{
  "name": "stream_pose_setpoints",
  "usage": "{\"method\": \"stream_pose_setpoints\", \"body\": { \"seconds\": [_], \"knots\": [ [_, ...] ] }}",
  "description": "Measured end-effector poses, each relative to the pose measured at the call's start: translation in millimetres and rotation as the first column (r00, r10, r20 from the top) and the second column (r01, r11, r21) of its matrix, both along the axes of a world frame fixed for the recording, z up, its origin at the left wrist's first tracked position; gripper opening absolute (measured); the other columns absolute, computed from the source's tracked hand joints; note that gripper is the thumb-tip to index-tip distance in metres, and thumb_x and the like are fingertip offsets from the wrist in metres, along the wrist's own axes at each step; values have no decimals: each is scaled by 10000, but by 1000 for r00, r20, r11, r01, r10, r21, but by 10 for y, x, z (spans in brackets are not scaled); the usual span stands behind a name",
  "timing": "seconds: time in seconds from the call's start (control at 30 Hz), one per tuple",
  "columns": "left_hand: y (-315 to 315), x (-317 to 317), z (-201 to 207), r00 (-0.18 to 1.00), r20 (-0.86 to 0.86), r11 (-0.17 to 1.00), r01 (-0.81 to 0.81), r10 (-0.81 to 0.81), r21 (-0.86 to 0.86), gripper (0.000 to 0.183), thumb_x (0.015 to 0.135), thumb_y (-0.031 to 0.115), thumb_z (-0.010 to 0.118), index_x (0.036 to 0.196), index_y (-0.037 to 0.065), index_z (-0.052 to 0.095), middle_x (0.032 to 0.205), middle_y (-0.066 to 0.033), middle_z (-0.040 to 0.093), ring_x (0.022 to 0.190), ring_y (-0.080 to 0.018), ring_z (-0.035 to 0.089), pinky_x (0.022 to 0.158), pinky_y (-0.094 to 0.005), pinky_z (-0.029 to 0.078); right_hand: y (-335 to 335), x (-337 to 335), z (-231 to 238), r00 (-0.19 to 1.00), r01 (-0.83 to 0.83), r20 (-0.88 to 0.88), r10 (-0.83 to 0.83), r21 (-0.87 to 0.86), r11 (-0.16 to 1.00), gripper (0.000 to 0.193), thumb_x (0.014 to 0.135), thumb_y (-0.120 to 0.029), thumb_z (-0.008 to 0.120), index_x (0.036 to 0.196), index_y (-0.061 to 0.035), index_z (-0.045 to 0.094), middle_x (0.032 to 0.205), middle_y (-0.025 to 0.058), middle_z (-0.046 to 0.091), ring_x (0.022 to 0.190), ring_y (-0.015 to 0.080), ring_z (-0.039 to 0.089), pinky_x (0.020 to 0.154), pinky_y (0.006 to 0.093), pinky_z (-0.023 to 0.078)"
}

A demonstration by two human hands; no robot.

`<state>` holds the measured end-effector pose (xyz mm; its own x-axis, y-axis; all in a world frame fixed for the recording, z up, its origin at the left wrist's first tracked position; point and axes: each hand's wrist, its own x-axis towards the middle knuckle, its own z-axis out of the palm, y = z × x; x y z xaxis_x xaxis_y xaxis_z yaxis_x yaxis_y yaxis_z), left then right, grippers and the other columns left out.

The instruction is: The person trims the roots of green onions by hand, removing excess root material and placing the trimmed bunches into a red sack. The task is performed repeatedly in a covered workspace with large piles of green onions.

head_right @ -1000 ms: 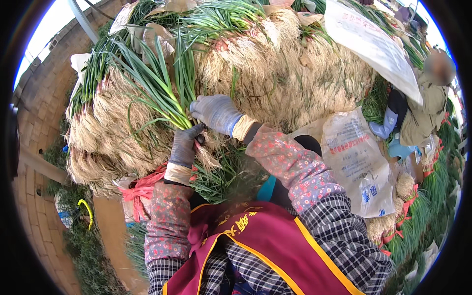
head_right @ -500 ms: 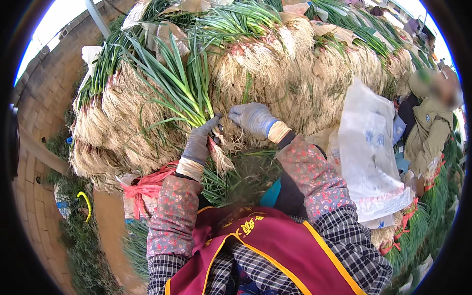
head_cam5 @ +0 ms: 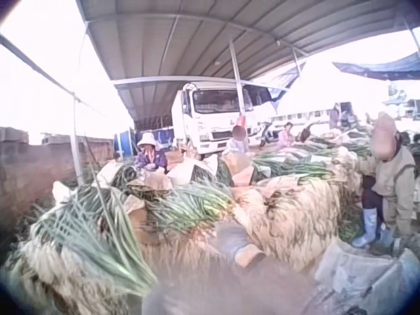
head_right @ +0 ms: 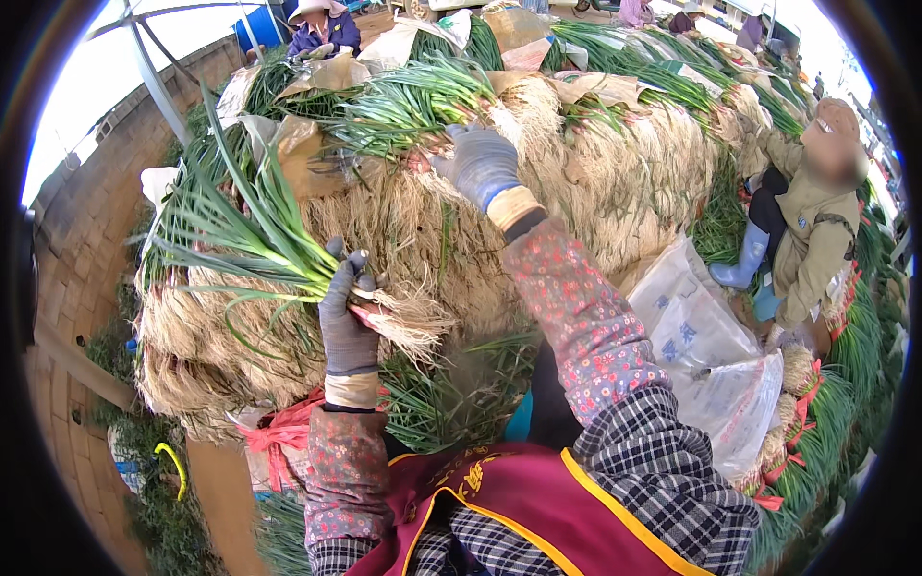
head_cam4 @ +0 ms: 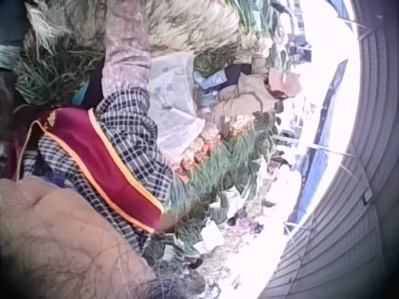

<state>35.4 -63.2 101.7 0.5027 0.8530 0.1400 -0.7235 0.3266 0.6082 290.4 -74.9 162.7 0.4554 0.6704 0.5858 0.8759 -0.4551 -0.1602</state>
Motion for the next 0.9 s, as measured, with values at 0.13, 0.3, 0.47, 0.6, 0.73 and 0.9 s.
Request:
{"method": "stream_pose_setpoints", "body": {
  "seconds": [0.13, 0.3, 0.47, 0.6, 0.73, 0.9],
  "knots": [
    [132, 34, -64, 985, -143, 986, 75, -96, -147, 245, 922, 190, 578, 1137, 73, 571, 699, 8, 530, 543, -106, 478, 632, -325, 480, 200, -97, 142, 958, -184, -256, 133, -187, 965, 463, 825, -416, 601, 1143, -80, 575, 1097, 149, 627, 1002, 306, 608, 853, 397, 472],
    [284, -159, -12, 980, -195, 996, -54, 39, -74, 98, 879, 111, 621, 964, 80, 585, 720, -19, 565, 600, -117, 530, 593, -284, 492, -2, -663, -72, 871, -361, -320, 372, 98, 928, 438, 815, -372, 616, 1145, -87, 568, 1037, 149, 648, 980, 310, 618, 848, 408, 466],
    [403, -163, -156, 900, -426, 987, -141, 97, -72, 162, 799, 24, 670, 938, 67, 598, 741, -41, 617, 549, -143, 563, 485, -255, 472, -4, -487, -760, 709, -504, -588, 390, -35, 863, 547, 827, -489, 587, 1232, -124, 548, 1080, 149, 647, 1001, 317, 608, 896, 379, 452],
    [375, -56, -179, 866, -500, 979, -119, 20, -165, 154, 804, 53, 672, 934, 102, 606, 713, -46, 625, 422, -143, 518, 359, -285, 439, -12, -361, -716, 455, -221, -801, 390, 323, 920, 394, 894, -433, 522, 1097, -117, 643, 1001, 122, 676, 919, 296, 637, 803, 375, 488],
    [433, 271, -252, 830, -558, 970, -114, -25, -214, 148, 816, 156, 701, 920, 96, 616, 608, -57, 603, 380, -163, 519, 292, -299, 413, 174, -539, -873, 700, -405, -605, 379, 100, 909, 324, 903, -356, 506, 1102, -139, 639, 1020, 126, 662, 920, 321, 623, 815, 377, 483],
    [627, 260, -474, 838, -536, 946, -247, 99, -212, 158, 833, 182, 694, 841, 55, 601, 534, -59, 562, 365, -170, 514, 297, -292, 398, 287, -773, -555, 701, -470, -557, 445, 107, 876, 302, 894, -352, 507, 1070, -152, 650, 979, 123, 667, 912, 293, 631, 807, 381, 487]
  ]
}}
